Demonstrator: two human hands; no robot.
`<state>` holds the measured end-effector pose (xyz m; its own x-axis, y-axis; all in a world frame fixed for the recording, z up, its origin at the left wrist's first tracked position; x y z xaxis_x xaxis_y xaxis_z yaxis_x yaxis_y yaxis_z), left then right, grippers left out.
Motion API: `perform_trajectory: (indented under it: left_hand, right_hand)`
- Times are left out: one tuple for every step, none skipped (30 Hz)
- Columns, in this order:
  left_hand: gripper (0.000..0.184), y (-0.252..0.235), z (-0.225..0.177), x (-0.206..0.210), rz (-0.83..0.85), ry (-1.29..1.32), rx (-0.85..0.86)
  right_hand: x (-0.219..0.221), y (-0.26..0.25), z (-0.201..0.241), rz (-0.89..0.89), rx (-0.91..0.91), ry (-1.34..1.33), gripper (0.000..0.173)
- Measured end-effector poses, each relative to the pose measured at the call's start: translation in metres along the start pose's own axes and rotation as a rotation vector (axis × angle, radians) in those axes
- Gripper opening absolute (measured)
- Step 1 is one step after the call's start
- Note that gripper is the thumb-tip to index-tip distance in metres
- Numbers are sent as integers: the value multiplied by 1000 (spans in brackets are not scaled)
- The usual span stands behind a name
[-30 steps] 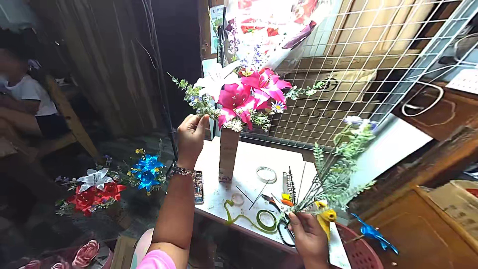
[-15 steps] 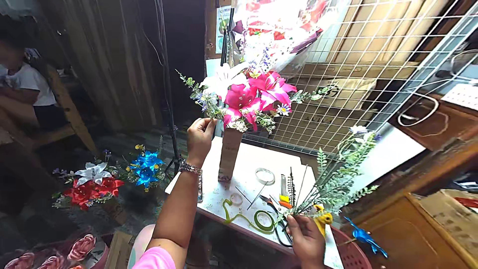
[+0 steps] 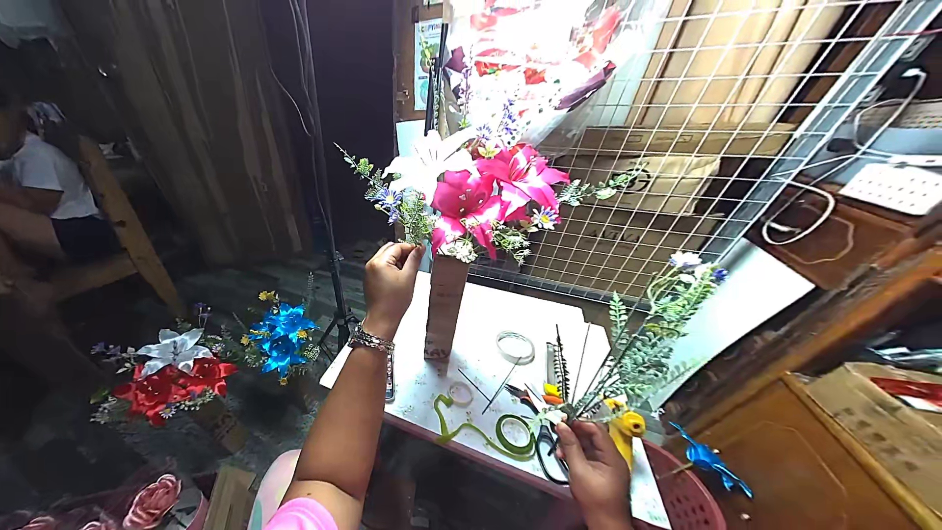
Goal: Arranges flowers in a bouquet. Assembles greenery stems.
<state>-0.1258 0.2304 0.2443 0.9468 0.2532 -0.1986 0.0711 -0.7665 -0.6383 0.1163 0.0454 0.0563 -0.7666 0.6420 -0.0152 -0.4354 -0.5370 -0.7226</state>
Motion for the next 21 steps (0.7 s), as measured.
perform_trajectory:
  left_hand:
    - [21,-1,-1,0,-5,5,-8]
    - [20,-2,-2,0,-10,9,-16]
    - [20,-2,-2,0,-12,12,-22]
    - [19,-2,-3,0,-10,17,-28]
    - [19,-1,-4,0,-7,24,-29]
    - [19,-1,-4,0,-5,29,-25]
    - [20,-1,-4,0,-3,33,-22]
    - [20,-1,-4,0,-4,34,-21]
    - [19,0,-4,0,-5,34,-24]
    - [20,0,-5,0,-4,34,-28]
    - [20,1,-5,0,-2,34,-33]
    - [20,1,-5,-1,3,34,-38]
    - [20,0,-4,-3,14,33,-41]
    - [20,-3,-2,-4,23,30,-36]
    - [20,-7,4,-4,21,26,-25]
    - [21,-9,8,-5,31,24,-14]
    - [22,-9,9,-8,51,25,-12]
    - [23,-8,9,-12,66,27,-16]
    - [25,-5,9,-16,75,39,-22]
    - [26,-3,11,-20,71,66,-21]
    - [25,0,13,-25,59,99,-24]
  right_hand:
    - [0,0,0,-1,0,-3,3]
    - [0,0,0,-1,1,-5,3]
    - [0,0,0,0,5,-8,3]
    - [0,0,1,-1,6,-11,3]
    - [0,-1,1,-5,6,-10,4]
    - [0,0,1,-9,8,-8,5]
    - [0,0,1,-11,9,-3,6]
    - [0,0,1,-13,8,-1,7]
    - [-1,0,1,-14,7,0,7]
    - [-1,0,1,-15,7,1,6]
    - [-1,-1,1,-20,10,5,6]
    - [-1,-3,2,-33,16,15,7]
    - [-3,-7,4,-51,28,41,11]
    - [-6,-11,7,-66,41,80,19]
    - [-11,-17,8,-78,34,122,26]
    - [-15,-25,9,-107,30,153,29]
    - [-20,-34,10,-137,49,160,30]
    - [-23,-43,11,-175,76,156,28]
    - [-26,-52,9,-205,114,156,26]
    - [-28,-62,4,-212,158,164,26]
    - [-29,-73,-2,-200,207,184,27]
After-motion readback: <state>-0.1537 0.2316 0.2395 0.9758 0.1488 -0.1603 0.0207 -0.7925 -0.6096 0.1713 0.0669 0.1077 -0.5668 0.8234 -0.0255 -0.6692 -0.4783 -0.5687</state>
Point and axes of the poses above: each hand's wrist, its own y-axis away from the middle knuckle, its own x-axis out of the palm, z = x × y, the point moved 1 cm from there along -y, towards the middle knuckle, and after that the axes turned 9 degrees about -x, right-handed, at the moved point
